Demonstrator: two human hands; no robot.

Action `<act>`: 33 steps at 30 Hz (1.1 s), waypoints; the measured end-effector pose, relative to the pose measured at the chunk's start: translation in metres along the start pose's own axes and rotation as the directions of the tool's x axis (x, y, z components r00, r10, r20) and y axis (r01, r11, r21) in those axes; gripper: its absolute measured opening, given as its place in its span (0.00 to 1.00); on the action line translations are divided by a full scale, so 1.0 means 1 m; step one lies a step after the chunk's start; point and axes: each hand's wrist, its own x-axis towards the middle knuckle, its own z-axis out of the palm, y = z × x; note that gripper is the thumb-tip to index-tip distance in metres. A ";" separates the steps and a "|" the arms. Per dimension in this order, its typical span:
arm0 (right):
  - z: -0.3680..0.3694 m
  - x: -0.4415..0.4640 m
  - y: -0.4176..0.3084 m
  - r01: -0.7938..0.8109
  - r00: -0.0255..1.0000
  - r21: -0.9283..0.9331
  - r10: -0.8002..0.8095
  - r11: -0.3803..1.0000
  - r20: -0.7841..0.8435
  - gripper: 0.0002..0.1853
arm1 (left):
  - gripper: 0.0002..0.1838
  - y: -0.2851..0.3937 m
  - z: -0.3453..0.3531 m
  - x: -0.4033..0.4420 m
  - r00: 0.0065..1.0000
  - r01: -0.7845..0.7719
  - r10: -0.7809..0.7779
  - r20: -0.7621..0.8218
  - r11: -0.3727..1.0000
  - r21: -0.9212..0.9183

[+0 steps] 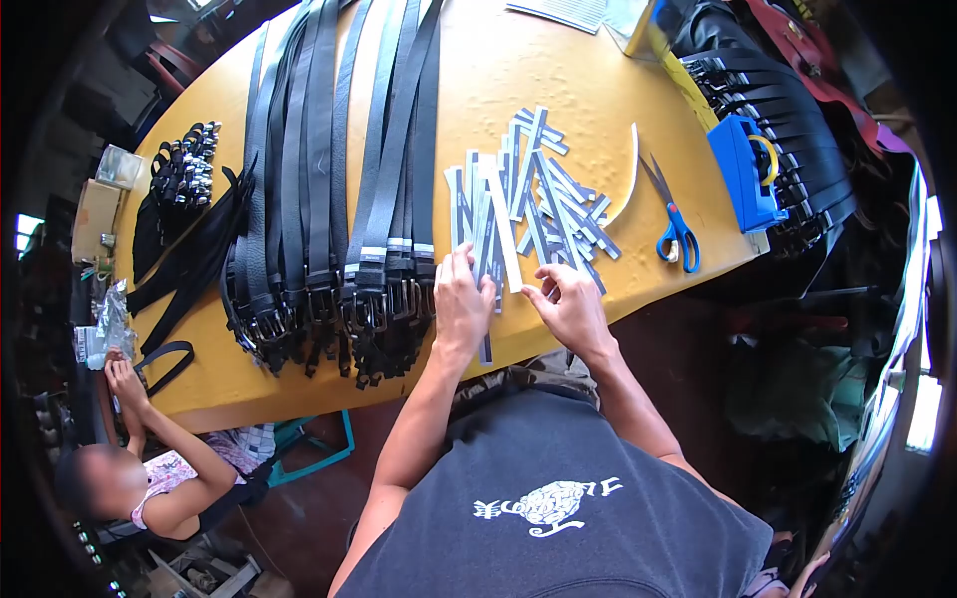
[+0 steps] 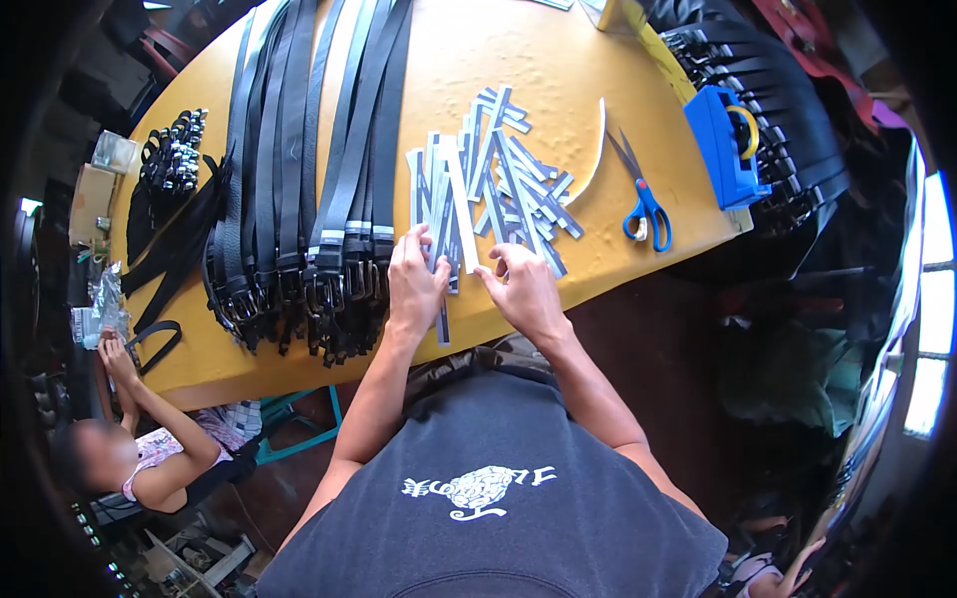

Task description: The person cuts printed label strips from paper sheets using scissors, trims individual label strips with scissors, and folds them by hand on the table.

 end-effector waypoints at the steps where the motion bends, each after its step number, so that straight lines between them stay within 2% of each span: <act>1: 0.000 -0.002 0.000 0.007 1.000 -0.008 -0.007 1.000 0.009 0.15 | 0.27 0.002 -0.002 0.001 1.000 0.017 -0.017 0.020 1.000 0.003; 8: 0.005 -0.007 0.001 -0.028 1.000 0.011 0.028 1.000 0.008 0.17 | 0.27 0.003 -0.008 0.009 0.993 0.093 -0.094 0.069 0.996 0.011; 13: 0.018 0.002 -0.004 0.012 0.999 -0.073 -0.016 0.997 -0.052 0.21 | 0.25 -0.001 -0.011 0.012 0.976 0.181 -0.174 0.128 0.982 -0.048; 19: 0.032 0.014 -0.001 -0.004 0.998 -0.046 0.001 0.999 -0.065 0.24 | 0.19 -0.004 -0.015 0.014 0.974 0.184 -0.189 0.122 0.982 0.052; 22: 0.036 0.014 0.009 0.008 0.997 0.021 -0.006 1.000 -0.082 0.23 | 0.14 -0.008 -0.014 0.013 0.969 0.220 -0.209 0.129 0.972 -0.080; 23: 0.035 0.014 0.012 0.017 0.995 0.046 -0.013 0.999 -0.094 0.22 | 0.14 -0.015 -0.011 0.013 0.959 0.259 -0.226 0.169 0.943 -0.207; 25: 0.021 0.010 0.001 -0.021 0.997 0.102 0.029 0.995 -0.078 0.19 | 0.14 -0.028 -0.007 0.012 0.935 0.337 -0.242 0.258 0.832 -0.441; 26: 0.013 0.007 -0.006 -0.042 0.996 0.130 0.051 0.991 -0.068 0.18 | 0.10 -0.027 -0.008 0.009 0.917 0.386 -0.251 0.311 0.762 -0.521; 29: -0.003 -0.004 -0.012 -0.087 0.990 0.222 0.108 0.971 -0.086 0.13 | 0.07 -0.014 -0.013 0.002 0.861 0.504 -0.283 0.423 0.591 -0.630; 30: -0.006 -0.007 -0.010 -0.139 0.988 0.264 0.152 0.954 -0.029 0.13 | 0.06 -0.013 -0.010 -0.002 0.855 0.513 -0.256 0.451 0.545 -0.663; 31: -0.006 -0.012 -0.007 -0.142 0.989 0.299 0.150 0.944 -0.004 0.14 | 0.06 -0.016 -0.007 -0.005 0.865 0.489 -0.197 0.462 0.543 -0.683; 33: -0.002 -0.020 0.003 -0.143 0.990 0.367 0.137 0.919 0.042 0.16 | 0.04 -0.003 0.000 -0.014 0.888 0.452 -0.189 0.420 0.535 -0.714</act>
